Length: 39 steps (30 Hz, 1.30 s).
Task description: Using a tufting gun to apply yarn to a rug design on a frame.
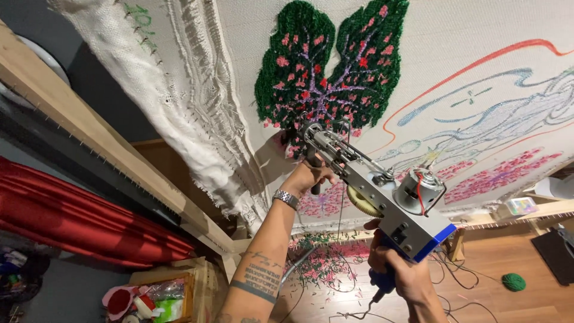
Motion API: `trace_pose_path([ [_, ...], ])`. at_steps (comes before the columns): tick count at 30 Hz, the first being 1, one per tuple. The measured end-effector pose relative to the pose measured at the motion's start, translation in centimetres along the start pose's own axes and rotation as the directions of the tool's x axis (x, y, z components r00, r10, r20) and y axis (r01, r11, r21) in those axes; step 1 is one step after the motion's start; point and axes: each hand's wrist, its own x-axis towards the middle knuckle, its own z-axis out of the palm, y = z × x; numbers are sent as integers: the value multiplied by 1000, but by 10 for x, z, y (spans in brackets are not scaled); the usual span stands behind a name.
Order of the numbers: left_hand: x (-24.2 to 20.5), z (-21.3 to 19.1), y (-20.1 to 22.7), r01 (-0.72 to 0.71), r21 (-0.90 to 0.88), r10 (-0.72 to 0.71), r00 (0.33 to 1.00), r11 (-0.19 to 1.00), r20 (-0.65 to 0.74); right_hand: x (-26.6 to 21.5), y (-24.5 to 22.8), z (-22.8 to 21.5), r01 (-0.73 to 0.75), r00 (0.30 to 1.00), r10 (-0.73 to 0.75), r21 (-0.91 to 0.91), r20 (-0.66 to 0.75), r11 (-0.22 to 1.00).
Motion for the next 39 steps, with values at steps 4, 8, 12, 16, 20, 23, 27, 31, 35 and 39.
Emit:
trace_pose_path([
  [4, -12, 16, 27, 122, -76, -129, 988, 990, -87, -4, -4, -6, -3, 1000, 3, 14, 19, 1000],
  [8, -30, 22, 59, 94, -11, -95, 992, 996, -82, -7, -11, -7, 36, 999, -36, -8, 7, 999],
  [12, -56, 10, 97, -80, 253, 152, 948, 964, -278, -11, -4, -39, 92, 994, -96, -83, -49, 992],
  [16, -49, -11, 123, -339, 406, 512, 722, 849, -466, -16, -21, -41, 109, 993, -113, -68, -43, 992],
  [20, -31, -23, 123, -38, 723, 667, 423, 690, -614, -20, -25, -43, 161, 983, -164, -47, -76, 986],
  [23, -26, -19, 129, 19, 728, 672, 368, 686, -643, -24, -26, -45, 165, 981, -170, -54, -93, 985],
  [27, -20, -21, 120, 76, 759, 689, 367, 647, -625, -24, -25, -49, 153, 984, -161, -99, -78, 983],
  [31, -22, -23, 117, 102, 788, 706, 386, 607, -594, -25, -22, -52, 140, 986, -150, -123, -77, 982],
  [35, -20, -30, 106, 73, 910, 823, 401, 409, -402, -24, -20, -52, 101, 992, -107, -82, -71, 992],
  [39, -34, -27, 104, 50, 897, 783, 469, 439, -409, -24, -21, -50, 98, 994, -100, -64, -37, 993],
])
